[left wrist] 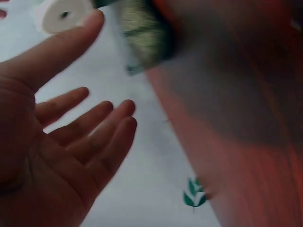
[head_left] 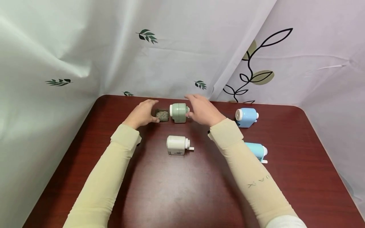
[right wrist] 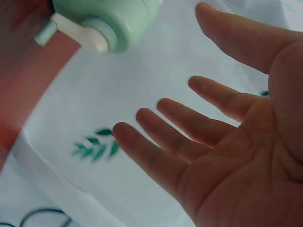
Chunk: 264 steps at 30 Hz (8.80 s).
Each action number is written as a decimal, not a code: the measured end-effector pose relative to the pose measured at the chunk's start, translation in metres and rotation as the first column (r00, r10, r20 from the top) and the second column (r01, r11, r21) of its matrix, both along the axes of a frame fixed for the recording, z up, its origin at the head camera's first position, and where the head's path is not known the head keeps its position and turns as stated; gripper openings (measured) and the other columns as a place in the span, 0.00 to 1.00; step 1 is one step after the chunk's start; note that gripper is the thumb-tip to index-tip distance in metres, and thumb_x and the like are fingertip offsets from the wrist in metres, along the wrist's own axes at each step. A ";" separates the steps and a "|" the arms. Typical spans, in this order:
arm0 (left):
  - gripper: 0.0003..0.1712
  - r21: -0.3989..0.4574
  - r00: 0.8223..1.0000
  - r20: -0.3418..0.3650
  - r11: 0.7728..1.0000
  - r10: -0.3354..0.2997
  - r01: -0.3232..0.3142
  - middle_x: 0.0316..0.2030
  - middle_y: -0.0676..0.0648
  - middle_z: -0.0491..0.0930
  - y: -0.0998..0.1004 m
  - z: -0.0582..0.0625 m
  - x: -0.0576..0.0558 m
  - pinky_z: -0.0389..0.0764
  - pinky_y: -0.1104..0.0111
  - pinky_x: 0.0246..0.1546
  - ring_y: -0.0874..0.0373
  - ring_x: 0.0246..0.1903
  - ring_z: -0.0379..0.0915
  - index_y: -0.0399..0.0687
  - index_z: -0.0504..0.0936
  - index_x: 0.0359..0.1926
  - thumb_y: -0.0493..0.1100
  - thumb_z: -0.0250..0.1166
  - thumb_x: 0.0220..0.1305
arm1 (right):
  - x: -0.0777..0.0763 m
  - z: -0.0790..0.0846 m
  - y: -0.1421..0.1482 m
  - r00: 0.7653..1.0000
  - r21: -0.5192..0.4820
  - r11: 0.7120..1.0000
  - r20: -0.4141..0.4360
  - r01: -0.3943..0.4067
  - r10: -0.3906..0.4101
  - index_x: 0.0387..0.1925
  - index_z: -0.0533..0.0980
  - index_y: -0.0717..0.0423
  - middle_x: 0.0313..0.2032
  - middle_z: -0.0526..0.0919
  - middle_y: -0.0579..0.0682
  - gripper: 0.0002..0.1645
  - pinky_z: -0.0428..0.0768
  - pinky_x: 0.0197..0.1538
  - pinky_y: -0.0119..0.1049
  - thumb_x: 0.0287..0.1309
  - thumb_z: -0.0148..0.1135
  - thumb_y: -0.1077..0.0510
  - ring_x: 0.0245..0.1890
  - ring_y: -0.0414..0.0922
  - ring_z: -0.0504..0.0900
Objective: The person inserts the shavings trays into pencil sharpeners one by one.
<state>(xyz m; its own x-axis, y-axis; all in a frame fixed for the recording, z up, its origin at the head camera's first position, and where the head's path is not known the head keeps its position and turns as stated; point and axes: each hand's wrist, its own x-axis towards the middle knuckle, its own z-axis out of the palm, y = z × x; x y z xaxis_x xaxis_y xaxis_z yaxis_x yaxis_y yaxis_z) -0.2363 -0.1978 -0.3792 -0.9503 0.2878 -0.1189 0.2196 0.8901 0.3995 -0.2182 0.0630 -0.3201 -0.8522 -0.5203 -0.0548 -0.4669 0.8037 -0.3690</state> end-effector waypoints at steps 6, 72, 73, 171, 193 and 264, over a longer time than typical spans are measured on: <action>0.55 -0.038 0.997 0.011 0.996 -0.082 0.083 0.73 0.34 0.58 -0.005 -0.012 -0.008 0.58 0.48 0.71 0.38 0.72 0.53 0.36 0.60 0.75 0.44 0.80 0.52 | -0.020 -0.020 -0.017 0.999 0.030 0.999 0.021 -0.026 0.026 0.74 0.60 0.62 0.72 0.65 0.59 0.44 0.60 0.73 0.45 0.62 0.70 0.56 0.73 0.56 0.62; 0.37 -0.035 0.992 -0.015 0.992 -0.126 0.125 0.43 0.42 0.84 0.010 -0.027 -0.021 0.77 0.56 0.53 0.50 0.43 0.78 0.37 0.79 0.61 0.45 0.81 0.51 | -0.034 -0.050 -0.035 0.999 0.056 0.998 0.011 0.034 -0.035 0.70 0.69 0.57 0.64 0.77 0.56 0.37 0.74 0.63 0.44 0.61 0.70 0.54 0.60 0.54 0.78; 0.37 -0.031 0.991 -0.019 0.991 -0.131 0.130 0.41 0.42 0.84 0.010 -0.027 -0.021 0.77 0.56 0.51 0.50 0.41 0.77 0.37 0.79 0.61 0.45 0.81 0.50 | -0.034 -0.050 -0.035 0.999 0.056 0.998 0.012 0.033 -0.034 0.70 0.69 0.57 0.64 0.77 0.56 0.37 0.74 0.63 0.44 0.61 0.70 0.54 0.61 0.54 0.78; 0.46 0.157 0.994 -0.078 0.983 -0.080 0.091 0.47 0.43 0.83 0.043 -0.045 -0.029 0.79 0.60 0.48 0.50 0.43 0.80 0.37 0.76 0.61 0.49 0.85 0.41 | -0.033 -0.052 -0.033 0.999 0.037 0.999 -0.038 0.000 0.001 0.68 0.71 0.58 0.62 0.78 0.54 0.35 0.74 0.62 0.44 0.62 0.70 0.55 0.58 0.53 0.79; 0.47 0.150 0.994 -0.069 0.985 -0.079 0.089 0.50 0.40 0.81 0.048 -0.043 -0.026 0.79 0.59 0.49 0.49 0.45 0.80 0.35 0.73 0.63 0.48 0.84 0.45 | -0.033 -0.051 -0.032 0.999 0.030 0.999 -0.042 -0.014 0.015 0.67 0.71 0.59 0.61 0.79 0.55 0.34 0.75 0.60 0.44 0.62 0.70 0.56 0.57 0.53 0.79; 0.20 -0.307 0.946 0.054 0.896 -0.319 0.320 0.46 0.49 0.82 0.243 0.040 -0.032 0.80 0.64 0.47 0.56 0.46 0.79 0.46 0.82 0.47 0.46 0.78 0.55 | -0.041 0.039 0.130 0.986 0.395 0.915 0.097 0.084 -0.133 0.64 0.70 0.73 0.54 0.78 0.72 0.44 0.79 0.52 0.55 0.44 0.78 0.66 0.52 0.64 0.79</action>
